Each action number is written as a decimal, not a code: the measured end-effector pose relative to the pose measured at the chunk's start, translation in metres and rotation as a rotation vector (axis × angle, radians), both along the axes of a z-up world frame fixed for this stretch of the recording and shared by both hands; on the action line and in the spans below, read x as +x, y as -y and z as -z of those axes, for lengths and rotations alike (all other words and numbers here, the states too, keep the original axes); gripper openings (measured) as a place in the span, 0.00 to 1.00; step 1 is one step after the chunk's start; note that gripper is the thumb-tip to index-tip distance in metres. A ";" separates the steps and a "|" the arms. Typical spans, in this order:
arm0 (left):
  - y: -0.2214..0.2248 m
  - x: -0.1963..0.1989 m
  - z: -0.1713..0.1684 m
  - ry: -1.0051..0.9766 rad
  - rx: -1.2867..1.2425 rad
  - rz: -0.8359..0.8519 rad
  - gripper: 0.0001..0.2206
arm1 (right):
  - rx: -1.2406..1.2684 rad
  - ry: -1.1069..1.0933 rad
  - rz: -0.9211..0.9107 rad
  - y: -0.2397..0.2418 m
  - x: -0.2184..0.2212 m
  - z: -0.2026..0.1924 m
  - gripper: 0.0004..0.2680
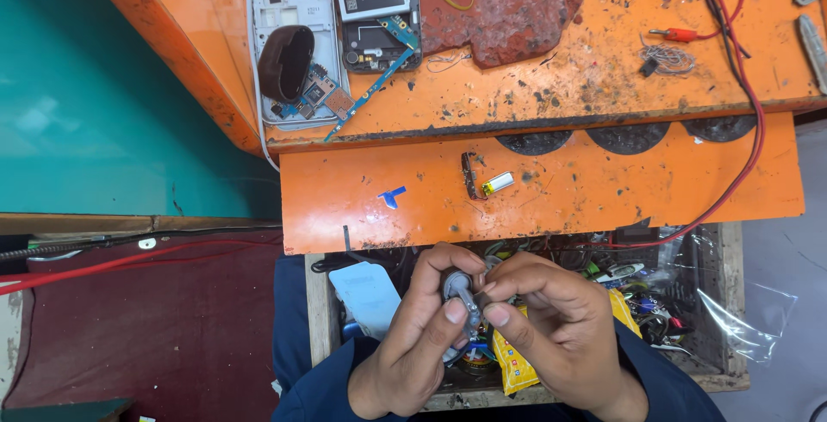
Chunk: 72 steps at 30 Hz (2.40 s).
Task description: The person disassembles and repairs small electronic components at a workbench, using a soldering iron to work on internal circuitry and handling small pieces from a drawer.
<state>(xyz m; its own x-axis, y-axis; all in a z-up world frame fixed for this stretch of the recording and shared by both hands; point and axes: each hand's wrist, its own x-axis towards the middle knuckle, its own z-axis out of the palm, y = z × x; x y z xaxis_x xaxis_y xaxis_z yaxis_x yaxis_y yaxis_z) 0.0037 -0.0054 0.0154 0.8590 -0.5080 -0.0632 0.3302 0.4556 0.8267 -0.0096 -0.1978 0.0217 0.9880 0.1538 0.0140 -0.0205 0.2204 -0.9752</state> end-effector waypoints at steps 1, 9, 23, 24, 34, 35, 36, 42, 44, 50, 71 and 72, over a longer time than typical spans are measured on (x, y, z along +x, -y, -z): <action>0.000 0.000 -0.001 -0.022 0.004 0.012 0.18 | 0.000 -0.004 -0.002 0.000 0.000 0.000 0.05; -0.002 0.003 -0.002 0.067 0.002 0.007 0.15 | 0.033 -0.037 -0.023 0.003 -0.001 -0.001 0.06; -0.007 0.006 0.000 0.158 0.067 0.028 0.13 | -0.036 0.010 -0.043 0.001 0.003 0.000 0.06; -0.008 0.006 0.001 0.157 0.068 0.027 0.13 | -0.023 0.003 -0.051 0.001 0.003 0.001 0.06; -0.009 0.008 0.001 0.227 0.187 0.017 0.12 | 0.014 -0.079 -0.066 0.002 0.004 0.008 0.05; -0.009 0.008 0.000 0.224 0.189 0.021 0.12 | 0.007 -0.078 -0.071 0.002 0.004 0.008 0.04; -0.011 0.009 -0.001 0.224 0.189 0.020 0.12 | 0.000 -0.076 -0.076 0.003 0.005 0.008 0.04; -0.016 0.016 -0.007 0.163 0.188 0.121 0.14 | -0.147 -0.082 -0.106 0.007 0.011 -0.001 0.03; -0.018 0.019 -0.008 0.174 0.230 0.155 0.15 | -0.190 -0.048 -0.121 0.008 0.015 -0.004 0.03; -0.016 0.019 -0.007 0.125 0.272 0.167 0.15 | -0.276 -0.063 -0.123 0.009 0.015 -0.006 0.03; -0.007 0.009 -0.003 0.101 0.265 0.056 0.13 | -0.070 -0.218 -0.082 0.006 0.007 0.003 0.04; -0.008 0.010 -0.005 0.101 0.265 0.054 0.13 | -0.118 -0.202 -0.085 0.006 0.009 0.001 0.04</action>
<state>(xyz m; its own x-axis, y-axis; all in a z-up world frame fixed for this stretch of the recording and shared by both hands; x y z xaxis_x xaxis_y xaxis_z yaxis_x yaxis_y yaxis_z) 0.0141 0.0028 0.0203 0.8400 -0.5302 -0.1153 0.2579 0.2030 0.9446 -0.0007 -0.2041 0.0205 0.9522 0.2258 -0.2059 -0.2318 0.0945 -0.9682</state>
